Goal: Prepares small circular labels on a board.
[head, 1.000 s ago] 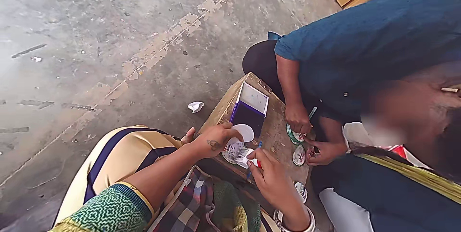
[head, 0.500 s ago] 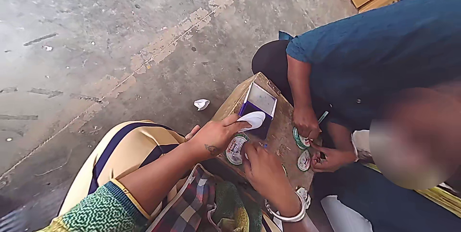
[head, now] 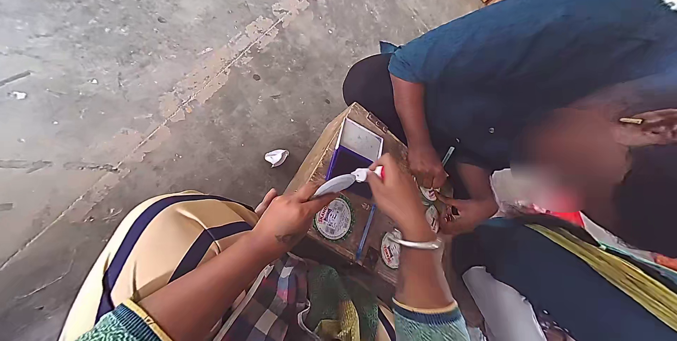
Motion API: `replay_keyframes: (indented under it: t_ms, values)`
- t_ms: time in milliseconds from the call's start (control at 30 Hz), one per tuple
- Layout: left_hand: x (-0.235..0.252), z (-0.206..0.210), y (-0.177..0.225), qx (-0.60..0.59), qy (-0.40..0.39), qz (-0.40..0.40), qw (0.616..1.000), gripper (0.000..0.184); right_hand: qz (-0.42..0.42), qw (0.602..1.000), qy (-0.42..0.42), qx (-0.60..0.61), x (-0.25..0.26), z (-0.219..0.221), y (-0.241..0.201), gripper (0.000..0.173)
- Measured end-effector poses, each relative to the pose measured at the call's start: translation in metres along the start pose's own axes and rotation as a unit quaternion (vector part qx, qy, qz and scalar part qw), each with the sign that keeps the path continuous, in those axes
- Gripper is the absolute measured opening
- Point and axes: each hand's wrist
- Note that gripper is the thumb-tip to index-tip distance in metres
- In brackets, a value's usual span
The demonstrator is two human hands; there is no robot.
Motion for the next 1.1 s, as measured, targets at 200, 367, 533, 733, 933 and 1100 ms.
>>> replay_keyframes:
  t_ms: [200, 367, 533, 733, 933, 1100]
  values:
    - [0.000, -0.002, 0.000, 0.004, -0.024, 0.006, 1.000, 0.035, 0.018, 0.993, 0.075, 0.094, -0.005, 0.005, 0.015, 0.025]
    - [-0.013, 0.011, 0.012, 0.032, -0.055, 0.128, 0.990, 0.026, 0.056, 0.792, 0.270, 0.545, -0.040, 0.041, 0.037, 0.011]
    - [-0.021, 0.021, 0.011, 0.058, -0.167, 0.154, 0.972, 0.022, 0.039, 0.618, 0.321, 0.716, -0.059, 0.111, 0.032, 0.018]
    - [-0.007, 0.011, 0.002, 0.009, -0.239, 0.148, 0.960, 0.020, -0.047, 0.588, 0.325, 0.739, -0.086, 0.131, 0.019, 0.026]
    - [-0.011, 0.016, 0.004, 0.032, -0.218, 0.155, 0.963, 0.017, -0.016, 0.620, 0.333, 0.710, -0.093, 0.114, 0.028, 0.024]
    - [-0.019, 0.024, 0.012, 0.082, -0.175, 0.163, 0.968, 0.016, 0.014, 0.710, 0.282, 0.645, -0.098, 0.077, 0.039, 0.018]
Point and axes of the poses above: each hand's wrist, its own x-axis towards the middle knuckle, its own z-axis out of the palm, y = z × x, and after that the axes turned 7 degrees about x, right-handed
